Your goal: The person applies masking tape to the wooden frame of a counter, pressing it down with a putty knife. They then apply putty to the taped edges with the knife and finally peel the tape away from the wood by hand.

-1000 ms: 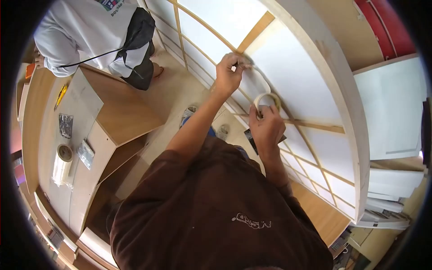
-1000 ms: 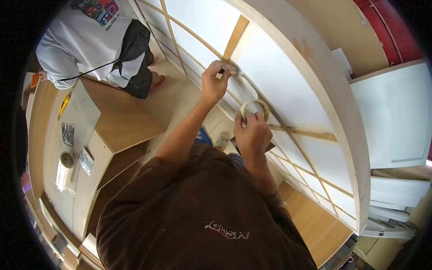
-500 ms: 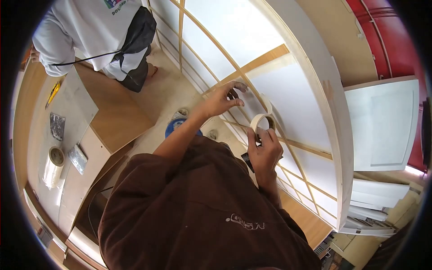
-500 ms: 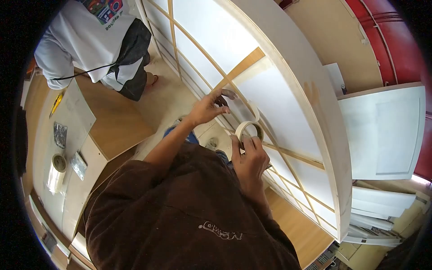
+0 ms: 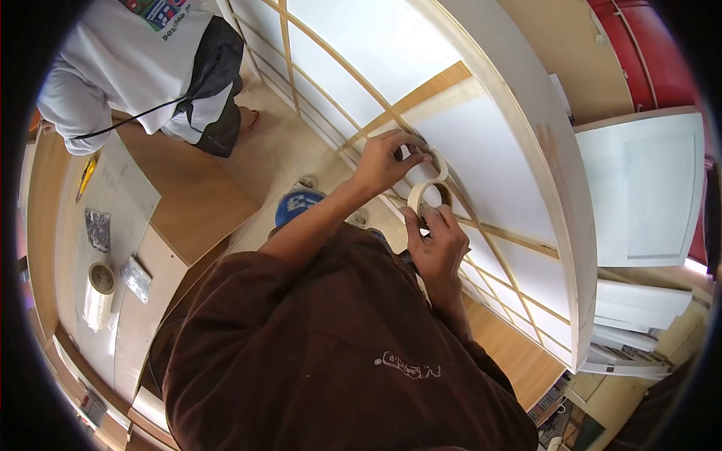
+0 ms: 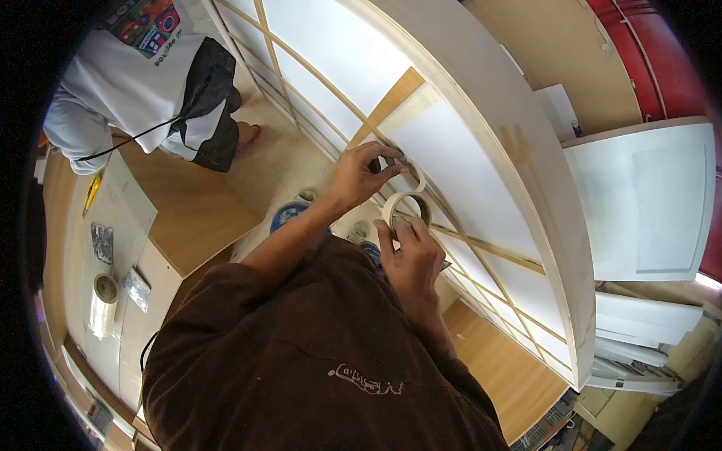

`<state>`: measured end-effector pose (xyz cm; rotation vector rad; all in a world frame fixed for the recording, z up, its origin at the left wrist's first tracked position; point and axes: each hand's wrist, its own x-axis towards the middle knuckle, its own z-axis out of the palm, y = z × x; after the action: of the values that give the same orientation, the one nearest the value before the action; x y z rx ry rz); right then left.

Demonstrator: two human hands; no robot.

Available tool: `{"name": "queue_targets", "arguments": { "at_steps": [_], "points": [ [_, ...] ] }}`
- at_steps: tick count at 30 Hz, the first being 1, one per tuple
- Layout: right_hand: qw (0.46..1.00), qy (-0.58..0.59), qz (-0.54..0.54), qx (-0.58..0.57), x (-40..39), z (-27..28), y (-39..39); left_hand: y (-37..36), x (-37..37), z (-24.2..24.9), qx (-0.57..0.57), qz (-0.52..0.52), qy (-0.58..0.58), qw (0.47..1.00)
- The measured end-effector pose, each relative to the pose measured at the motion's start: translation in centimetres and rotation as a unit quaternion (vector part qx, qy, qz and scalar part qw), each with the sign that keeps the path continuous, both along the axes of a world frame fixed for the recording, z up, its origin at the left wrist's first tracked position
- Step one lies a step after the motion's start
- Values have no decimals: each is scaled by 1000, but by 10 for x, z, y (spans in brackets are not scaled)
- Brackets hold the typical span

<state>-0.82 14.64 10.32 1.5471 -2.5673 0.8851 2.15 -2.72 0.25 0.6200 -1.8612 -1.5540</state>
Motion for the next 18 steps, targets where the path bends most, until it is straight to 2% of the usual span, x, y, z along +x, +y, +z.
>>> {"name": "queue_targets", "arguments": {
  "at_steps": [11,18],
  "points": [
    [1000,-6,1,13,-5,-7,10,12,-15,-7,-43,42,7,998],
    [1000,-19,9,4,-10,-6,10,12,-13,-8,-17,43,24,999]
  ]
}}
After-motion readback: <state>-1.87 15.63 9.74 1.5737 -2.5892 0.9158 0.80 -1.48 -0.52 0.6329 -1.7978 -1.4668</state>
